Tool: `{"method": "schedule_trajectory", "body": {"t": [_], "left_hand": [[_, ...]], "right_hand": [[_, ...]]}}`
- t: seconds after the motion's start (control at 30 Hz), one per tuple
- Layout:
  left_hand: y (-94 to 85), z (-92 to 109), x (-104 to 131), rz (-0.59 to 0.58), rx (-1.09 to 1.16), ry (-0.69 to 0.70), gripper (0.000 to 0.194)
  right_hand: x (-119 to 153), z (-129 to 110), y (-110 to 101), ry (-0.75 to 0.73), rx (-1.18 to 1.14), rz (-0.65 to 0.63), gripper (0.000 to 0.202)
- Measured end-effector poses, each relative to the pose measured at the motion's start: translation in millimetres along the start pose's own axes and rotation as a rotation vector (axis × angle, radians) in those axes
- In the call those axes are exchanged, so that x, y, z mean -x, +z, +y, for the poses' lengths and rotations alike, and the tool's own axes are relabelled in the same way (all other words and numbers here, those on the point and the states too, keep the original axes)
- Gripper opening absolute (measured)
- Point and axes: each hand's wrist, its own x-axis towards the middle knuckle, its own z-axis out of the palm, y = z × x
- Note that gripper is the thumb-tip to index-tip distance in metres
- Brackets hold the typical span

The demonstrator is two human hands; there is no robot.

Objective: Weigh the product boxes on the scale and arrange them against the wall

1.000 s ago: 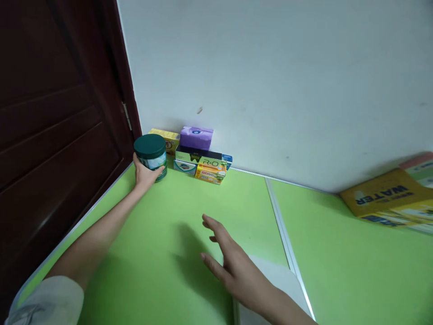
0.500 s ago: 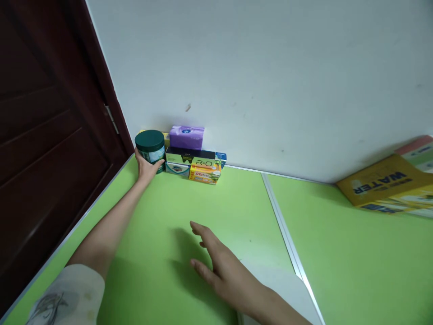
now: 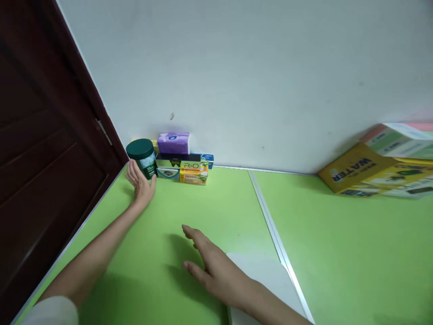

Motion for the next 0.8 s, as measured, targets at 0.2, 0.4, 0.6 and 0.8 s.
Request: {"method": "schedule_trajectory", "body": {"t": [0.2,0.4,0.6,0.8], "left_hand": [[-44.7,66.4,101.4,-0.283,0.027,0.81,0.078],[-48.4,151.7,142.1,-0.54,0.2,1.058,0.07],[11.2,272.9,156.2,-0.857,0.309,0.985,0.066],[94.7,384.1,135.9,-1.053,0.543,0.572,0.07]], "right_hand": [[33.0,7.9,-9.2,-0.146,-0.012,0.147,0.054],[94.5,44.1,-45.0,-0.327,0.091,0.414,0.032],[174.3,105.7,-97.3,-0.116,-0.066,0.681,0.029],[207.7,183.3,-191.9,0.047,-0.324,1.053,0.037]]}}
